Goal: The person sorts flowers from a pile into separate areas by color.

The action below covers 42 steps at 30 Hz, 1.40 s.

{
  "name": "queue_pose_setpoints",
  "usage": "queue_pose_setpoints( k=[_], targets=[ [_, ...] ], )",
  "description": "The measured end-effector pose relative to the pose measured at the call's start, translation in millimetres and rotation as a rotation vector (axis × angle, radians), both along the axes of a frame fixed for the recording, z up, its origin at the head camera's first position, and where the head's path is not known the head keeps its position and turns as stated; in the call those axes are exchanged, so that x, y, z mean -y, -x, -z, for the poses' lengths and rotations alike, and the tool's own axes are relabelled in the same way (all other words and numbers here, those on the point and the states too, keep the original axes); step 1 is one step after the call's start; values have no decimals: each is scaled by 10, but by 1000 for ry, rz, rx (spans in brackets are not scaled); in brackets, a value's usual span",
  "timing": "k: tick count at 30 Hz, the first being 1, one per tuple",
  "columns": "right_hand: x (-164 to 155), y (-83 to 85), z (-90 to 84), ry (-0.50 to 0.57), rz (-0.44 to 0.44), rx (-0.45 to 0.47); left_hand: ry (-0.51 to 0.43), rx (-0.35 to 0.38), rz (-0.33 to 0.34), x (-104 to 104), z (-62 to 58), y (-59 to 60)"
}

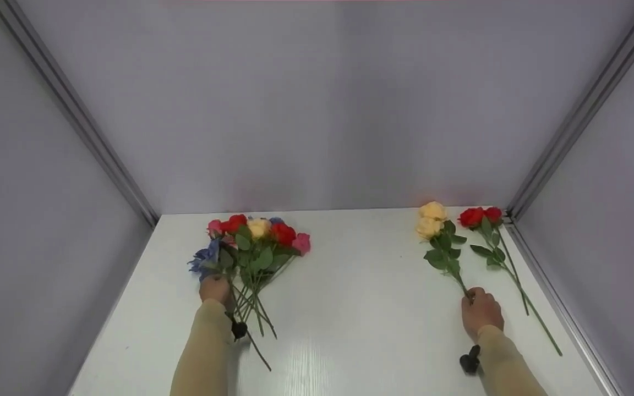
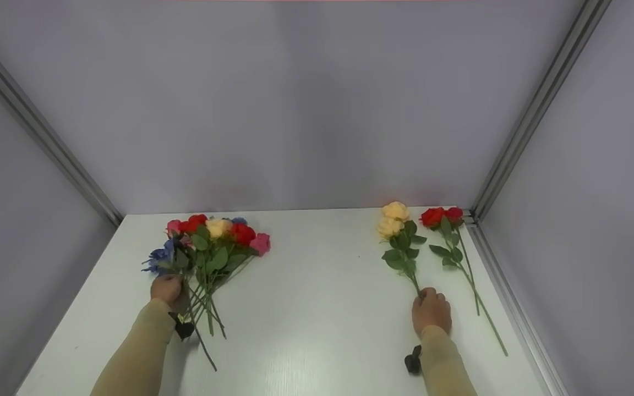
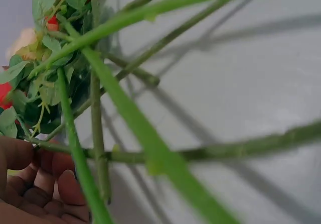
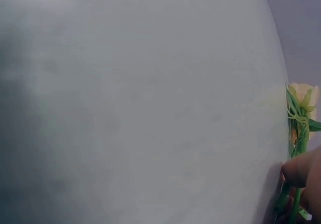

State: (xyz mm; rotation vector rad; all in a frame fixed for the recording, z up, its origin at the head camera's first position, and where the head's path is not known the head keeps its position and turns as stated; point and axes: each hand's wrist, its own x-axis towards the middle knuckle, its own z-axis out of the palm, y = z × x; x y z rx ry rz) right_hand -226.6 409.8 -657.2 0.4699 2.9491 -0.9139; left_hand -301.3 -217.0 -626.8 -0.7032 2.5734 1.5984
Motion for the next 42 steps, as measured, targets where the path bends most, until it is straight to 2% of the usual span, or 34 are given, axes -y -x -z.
queue_pose_setpoints(
  k=[6, 18, 22, 27, 30, 36, 42],
  targets=[
    [23, -18, -32, 26, -5, 3, 30, 15, -33, 139, -53, -46],
    [37, -33, -58, 23, 0, -29, 23, -79, -177, 402, -312, -85],
    [40, -37, -63, 16, 0, -29, 44, -124, -225, 479, -408, -41],
    [37, -42, -59, 18, -1, -23, 131, -231, -293, 549, -571, 31],
    [44, -34, -88, 27, -4, -7, 174, -279, -289, 580, -710, 111],
    [48, -39, -112, 26, -20, 2, 191, -314, -221, 532, -934, 104],
    [33, -44, -139, 54, -30, 17, 216, -358, -129, 358, -1055, 125]
  ],
)
